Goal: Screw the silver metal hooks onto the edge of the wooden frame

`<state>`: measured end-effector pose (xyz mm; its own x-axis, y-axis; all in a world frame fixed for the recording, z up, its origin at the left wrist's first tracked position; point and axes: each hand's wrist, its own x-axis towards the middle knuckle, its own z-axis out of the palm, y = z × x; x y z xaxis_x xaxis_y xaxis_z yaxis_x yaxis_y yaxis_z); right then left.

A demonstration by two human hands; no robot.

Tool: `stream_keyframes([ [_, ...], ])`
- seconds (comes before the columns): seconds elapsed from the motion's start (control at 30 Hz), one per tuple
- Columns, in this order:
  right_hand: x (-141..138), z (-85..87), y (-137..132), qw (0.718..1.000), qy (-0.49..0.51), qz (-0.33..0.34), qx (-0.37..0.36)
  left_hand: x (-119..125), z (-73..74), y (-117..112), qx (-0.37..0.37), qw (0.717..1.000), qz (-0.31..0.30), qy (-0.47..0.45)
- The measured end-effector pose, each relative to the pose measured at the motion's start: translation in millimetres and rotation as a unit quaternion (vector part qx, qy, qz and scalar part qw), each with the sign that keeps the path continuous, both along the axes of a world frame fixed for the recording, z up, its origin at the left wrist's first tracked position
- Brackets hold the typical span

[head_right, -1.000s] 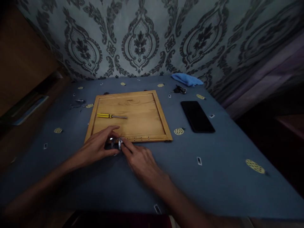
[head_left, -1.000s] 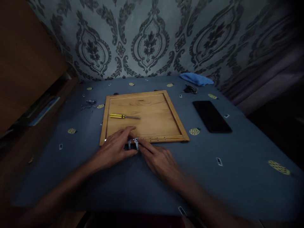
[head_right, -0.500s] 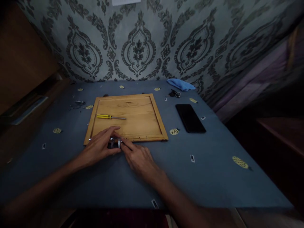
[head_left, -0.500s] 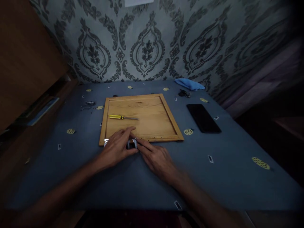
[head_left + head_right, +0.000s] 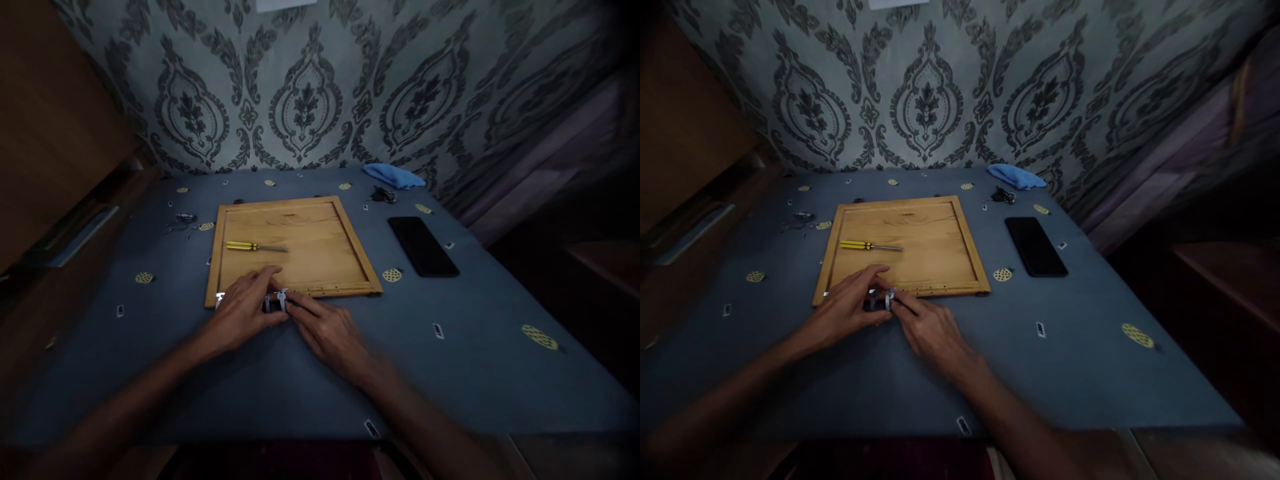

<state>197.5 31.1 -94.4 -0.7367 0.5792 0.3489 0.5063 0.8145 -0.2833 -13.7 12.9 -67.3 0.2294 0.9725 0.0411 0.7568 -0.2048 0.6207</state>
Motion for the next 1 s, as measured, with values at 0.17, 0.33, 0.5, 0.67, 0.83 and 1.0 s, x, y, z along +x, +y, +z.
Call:
stream_keyframes([
  [0.17, -1, 1.8, 0, 1.0, -0.015, -0.005, -0.001, 0, 0.6, 0, 0.003, 1.0, 0.002, 0.005],
  [0.33, -1, 0.0, 0, 1.0, -0.011, -0.004, 0.002, 0, 1.3, 0, -0.001, 1.0, -0.001, 0.005],
  [0.5, -1, -3.4, 0, 1.0, 0.007, -0.001, 0.014, 0, 0.5, 0, 0.005, 1.0, 0.001, -0.008],
  [0.67, 1, -9.1, 1, 1.0, 0.021, 0.006, 0.014, -1, -1.6, 0, 0.004, 1.0, 0.009, -0.008],
  [0.83, 1, -12.0, 2, 0.999, 0.034, 0.009, 0.014, -1, -3.3, 0, 0.003, 1.0, 0.011, -0.008],
  [1.0, 1, -8.4, 2, 1.0, 0.003, 0.004, 0.001, -4, -4.0, 1, 0.005, 1.0, -0.003, -0.015],
])
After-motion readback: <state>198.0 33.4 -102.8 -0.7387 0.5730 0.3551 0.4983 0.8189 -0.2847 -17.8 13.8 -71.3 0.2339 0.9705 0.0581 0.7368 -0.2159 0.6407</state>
